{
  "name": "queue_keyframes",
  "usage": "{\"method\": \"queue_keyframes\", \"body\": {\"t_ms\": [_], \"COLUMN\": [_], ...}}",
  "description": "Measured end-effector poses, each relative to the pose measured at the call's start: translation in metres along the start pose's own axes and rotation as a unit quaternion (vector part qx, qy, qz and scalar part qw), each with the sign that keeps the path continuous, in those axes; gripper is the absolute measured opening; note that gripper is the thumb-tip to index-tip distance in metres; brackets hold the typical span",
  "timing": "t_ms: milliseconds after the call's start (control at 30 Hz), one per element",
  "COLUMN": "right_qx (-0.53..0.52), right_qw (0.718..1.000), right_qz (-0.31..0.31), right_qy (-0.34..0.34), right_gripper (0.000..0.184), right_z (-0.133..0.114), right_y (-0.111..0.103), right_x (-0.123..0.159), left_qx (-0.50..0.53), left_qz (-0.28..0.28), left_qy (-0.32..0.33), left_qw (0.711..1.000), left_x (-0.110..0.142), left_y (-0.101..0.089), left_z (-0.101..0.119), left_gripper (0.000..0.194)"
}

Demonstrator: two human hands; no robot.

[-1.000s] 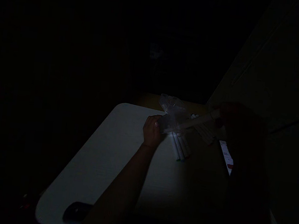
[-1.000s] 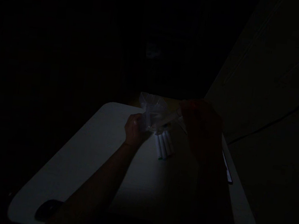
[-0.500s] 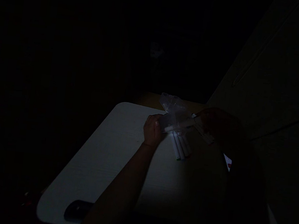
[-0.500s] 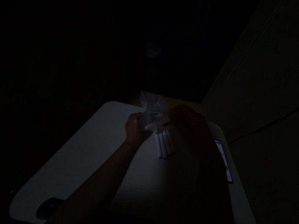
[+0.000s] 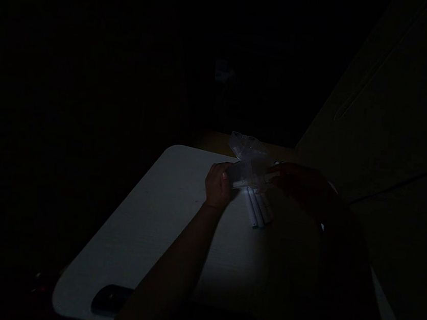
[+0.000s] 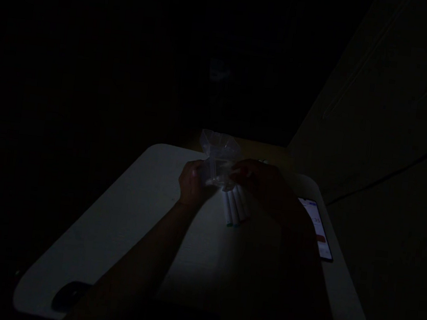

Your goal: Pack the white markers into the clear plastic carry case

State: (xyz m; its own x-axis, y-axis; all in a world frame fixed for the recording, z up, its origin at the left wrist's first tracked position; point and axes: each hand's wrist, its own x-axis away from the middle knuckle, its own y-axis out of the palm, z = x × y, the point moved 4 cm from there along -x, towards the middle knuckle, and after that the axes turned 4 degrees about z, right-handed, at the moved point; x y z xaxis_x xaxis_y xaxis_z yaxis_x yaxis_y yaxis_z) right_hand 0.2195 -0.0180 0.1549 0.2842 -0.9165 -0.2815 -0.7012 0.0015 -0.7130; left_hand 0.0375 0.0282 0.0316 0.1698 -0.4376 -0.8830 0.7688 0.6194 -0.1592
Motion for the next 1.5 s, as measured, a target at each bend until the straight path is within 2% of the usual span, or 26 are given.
{"method": "queue_keyframes", "body": {"t_ms": [267,467,700,1133,1500], "right_qx": [-0.007,-0.004,-0.007,0.046,0.092], "right_qw": [0.999,0.999,0.998,0.997,0.994], "right_qz": [-0.030,-0.052,-0.063,-0.066,-0.058], "right_qy": [-0.011,-0.004,-0.028,-0.008,-0.022], "right_gripper": [0.033,0.033,0.031,0.031,0.037], "right_z": [-0.004,-0.004,-0.007,-0.005,-0.002], "right_y": [0.008,0.013,0.014,0.016,0.018], "right_x": [-0.001,-0.002,-0.001,-0.002,0.000], "left_qx": [0.026,0.012,0.012,0.011,0.010], "left_qz": [0.013,-0.002,0.007,-0.003,-0.009], "left_qy": [-0.005,-0.008,-0.001,-0.011,-0.001], "left_qw": [1.000,1.000,1.000,1.000,1.000], "left_x": [-0.003,-0.003,-0.004,-0.005,-0.005], "left_y": [-0.003,-0.002,-0.003,-0.002,-0.001], "left_z": [0.006,0.006,0.008,0.009,0.008], "left_gripper": [0.050,0.053,0.050,0.054,0.053]}}
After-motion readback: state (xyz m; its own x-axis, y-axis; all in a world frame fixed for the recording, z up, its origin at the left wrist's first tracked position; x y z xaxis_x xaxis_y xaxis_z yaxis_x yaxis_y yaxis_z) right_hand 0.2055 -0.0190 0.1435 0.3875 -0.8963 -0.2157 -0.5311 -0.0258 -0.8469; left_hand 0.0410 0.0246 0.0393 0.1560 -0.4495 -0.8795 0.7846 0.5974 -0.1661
